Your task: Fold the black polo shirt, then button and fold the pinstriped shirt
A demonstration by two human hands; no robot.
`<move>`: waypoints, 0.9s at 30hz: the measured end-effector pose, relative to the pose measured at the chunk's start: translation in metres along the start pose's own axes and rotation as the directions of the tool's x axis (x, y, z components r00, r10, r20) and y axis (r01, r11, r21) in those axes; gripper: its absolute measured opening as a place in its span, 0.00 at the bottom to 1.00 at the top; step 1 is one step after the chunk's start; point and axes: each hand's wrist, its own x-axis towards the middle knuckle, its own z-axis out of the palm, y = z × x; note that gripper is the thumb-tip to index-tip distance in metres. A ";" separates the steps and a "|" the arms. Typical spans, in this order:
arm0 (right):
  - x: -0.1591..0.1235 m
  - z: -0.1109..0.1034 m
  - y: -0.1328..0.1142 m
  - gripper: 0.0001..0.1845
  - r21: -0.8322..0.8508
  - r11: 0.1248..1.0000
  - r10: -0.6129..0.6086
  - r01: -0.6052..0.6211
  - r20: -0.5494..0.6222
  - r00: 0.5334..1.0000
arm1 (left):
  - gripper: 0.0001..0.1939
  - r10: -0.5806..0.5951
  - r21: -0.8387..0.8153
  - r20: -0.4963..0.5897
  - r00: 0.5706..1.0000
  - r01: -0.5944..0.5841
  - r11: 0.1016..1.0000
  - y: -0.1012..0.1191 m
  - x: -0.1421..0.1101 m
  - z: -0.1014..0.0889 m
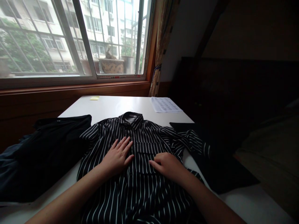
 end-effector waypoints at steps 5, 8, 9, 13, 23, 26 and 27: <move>0.003 0.003 0.009 0.24 0.002 1.000 0.025 -0.025 -0.059 0.998 | 0.33 -0.006 0.012 0.004 1.000 0.006 1.000 0.000 0.000 -0.001; 0.006 0.004 0.014 0.25 0.013 0.999 0.038 -0.037 -0.103 0.994 | 0.33 -0.013 0.016 0.026 1.000 0.013 1.000 0.001 0.001 -0.003; 0.007 0.005 0.016 0.25 0.016 0.999 0.046 -0.045 -0.121 0.992 | 0.33 -0.015 0.015 0.031 0.999 0.015 1.000 0.002 0.001 -0.003; 0.012 0.007 0.023 0.26 0.031 0.996 0.084 -0.079 -0.201 0.976 | 0.33 -0.023 0.009 0.031 0.999 0.022 1.000 0.002 0.001 -0.005; 0.023 0.019 0.039 0.25 0.076 0.994 0.097 -0.076 -0.321 0.942 | 0.33 -0.074 -0.023 0.045 0.996 0.075 0.997 0.000 0.007 -0.004; 0.025 0.020 0.042 0.25 0.094 0.993 0.096 -0.068 -0.333 0.938 | 0.32 -0.078 -0.034 0.041 0.996 0.079 0.996 0.000 0.008 -0.004; 0.025 0.021 0.043 0.25 0.099 0.993 0.101 -0.072 -0.334 0.937 | 0.32 -0.078 -0.039 0.037 0.996 0.079 0.996 0.000 0.008 -0.005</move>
